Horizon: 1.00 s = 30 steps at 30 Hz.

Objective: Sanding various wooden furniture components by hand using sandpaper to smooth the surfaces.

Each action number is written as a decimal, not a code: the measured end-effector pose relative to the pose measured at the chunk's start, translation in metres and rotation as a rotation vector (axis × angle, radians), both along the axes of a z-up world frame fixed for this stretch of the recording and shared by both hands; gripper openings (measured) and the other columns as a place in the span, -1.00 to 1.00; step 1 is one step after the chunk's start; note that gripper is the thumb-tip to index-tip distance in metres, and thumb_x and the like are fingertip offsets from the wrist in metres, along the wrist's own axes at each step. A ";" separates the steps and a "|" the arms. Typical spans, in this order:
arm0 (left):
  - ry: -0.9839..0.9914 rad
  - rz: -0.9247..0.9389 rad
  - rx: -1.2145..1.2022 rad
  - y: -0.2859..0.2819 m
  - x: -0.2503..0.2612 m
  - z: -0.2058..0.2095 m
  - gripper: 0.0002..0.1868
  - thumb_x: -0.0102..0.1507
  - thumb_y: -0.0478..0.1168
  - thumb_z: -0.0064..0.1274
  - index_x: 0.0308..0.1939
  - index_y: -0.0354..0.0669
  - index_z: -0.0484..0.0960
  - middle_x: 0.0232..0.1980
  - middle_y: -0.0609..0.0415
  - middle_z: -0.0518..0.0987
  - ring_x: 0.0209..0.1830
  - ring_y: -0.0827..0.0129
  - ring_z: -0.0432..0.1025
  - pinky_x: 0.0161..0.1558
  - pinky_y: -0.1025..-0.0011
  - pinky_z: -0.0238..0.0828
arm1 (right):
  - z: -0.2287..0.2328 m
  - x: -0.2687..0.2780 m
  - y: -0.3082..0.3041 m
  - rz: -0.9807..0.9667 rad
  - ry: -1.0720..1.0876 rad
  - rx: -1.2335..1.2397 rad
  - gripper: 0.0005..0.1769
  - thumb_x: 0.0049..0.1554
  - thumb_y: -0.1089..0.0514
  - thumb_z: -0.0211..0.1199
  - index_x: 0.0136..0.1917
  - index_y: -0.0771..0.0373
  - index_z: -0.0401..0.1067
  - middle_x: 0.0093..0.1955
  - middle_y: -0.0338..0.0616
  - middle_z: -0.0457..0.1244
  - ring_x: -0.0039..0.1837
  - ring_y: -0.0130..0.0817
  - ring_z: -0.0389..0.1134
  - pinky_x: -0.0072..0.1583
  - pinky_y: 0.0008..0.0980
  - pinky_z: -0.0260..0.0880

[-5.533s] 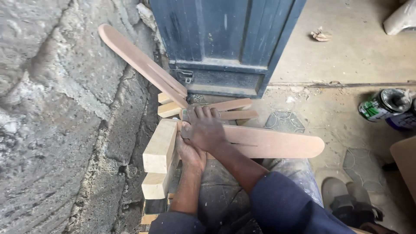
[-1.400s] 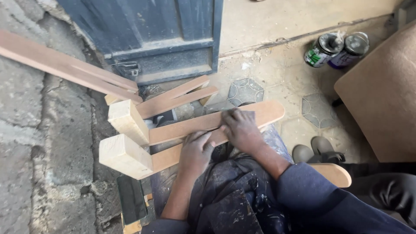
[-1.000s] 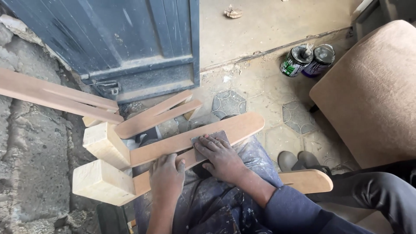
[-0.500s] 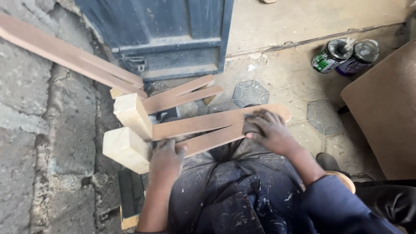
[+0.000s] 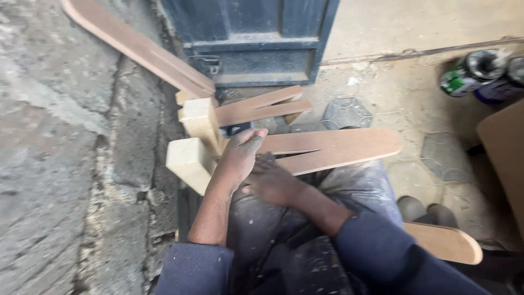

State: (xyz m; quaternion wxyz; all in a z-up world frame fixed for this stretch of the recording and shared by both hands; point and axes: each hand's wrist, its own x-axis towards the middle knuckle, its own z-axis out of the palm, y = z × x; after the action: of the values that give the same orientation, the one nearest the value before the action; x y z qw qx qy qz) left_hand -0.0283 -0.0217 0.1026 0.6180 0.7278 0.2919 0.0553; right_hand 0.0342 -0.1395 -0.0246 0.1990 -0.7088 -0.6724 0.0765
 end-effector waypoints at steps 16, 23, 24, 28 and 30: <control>0.085 -0.227 0.495 -0.052 0.034 -0.078 -0.67 0.29 -0.01 0.01 -0.01 -0.09 0.70 -0.03 0.00 0.54 0.16 0.08 0.42 0.23 0.10 0.38 | 0.031 0.133 -0.203 -0.904 0.053 -0.497 -0.24 0.35 -0.38 -0.29 0.69 -0.10 -0.14 0.75 -0.19 -0.25 0.73 -0.16 -0.32 0.63 -0.05 -0.25; 0.372 -0.368 0.620 -0.039 0.017 -0.080 -0.53 0.35 0.15 -0.27 0.17 0.26 0.67 0.16 0.17 0.67 0.26 0.23 0.48 0.38 0.18 0.15 | 0.027 0.043 -0.107 -0.514 -0.187 0.058 0.08 -0.04 -0.53 0.32 0.54 0.11 0.23 0.55 0.02 0.11 0.57 0.02 0.07 0.53 0.00 0.00; 0.319 -0.385 0.600 -0.036 0.021 -0.079 -0.52 0.36 0.09 -0.28 0.21 0.23 0.66 0.21 0.17 0.66 0.28 0.23 0.48 0.39 0.20 0.12 | 0.033 0.034 -0.091 -0.435 -0.147 -0.158 0.23 -0.09 -0.61 0.24 0.61 0.12 0.09 0.66 0.01 -0.04 0.65 0.04 -0.09 0.55 0.07 -0.07; 0.343 -0.360 0.478 -0.036 0.006 -0.053 -0.50 0.33 0.02 -0.23 0.28 0.18 0.63 0.27 0.06 0.62 0.35 0.09 0.41 0.43 0.13 0.12 | 0.067 0.050 -0.113 -0.385 -0.031 -0.123 -0.24 0.02 -0.05 0.39 0.47 0.05 0.35 0.54 -0.07 0.16 0.55 0.01 0.11 0.51 0.00 0.04; 0.381 -0.308 0.570 -0.036 -0.004 -0.046 -0.49 0.33 0.04 -0.15 0.32 0.06 0.58 0.32 -0.08 0.56 0.44 0.09 0.33 0.50 0.19 -0.01 | 0.071 0.066 -0.134 -0.557 0.152 -0.205 -0.55 0.08 -0.16 0.32 0.21 -0.06 0.59 0.56 -0.20 0.11 0.58 0.03 0.06 0.53 -0.08 0.09</control>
State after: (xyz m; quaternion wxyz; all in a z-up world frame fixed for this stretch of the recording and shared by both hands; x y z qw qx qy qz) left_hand -0.0320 -0.0573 0.0571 0.3263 0.9033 0.2617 -0.0956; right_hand 0.0999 -0.2732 0.0460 0.1897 -0.8744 -0.4243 0.1392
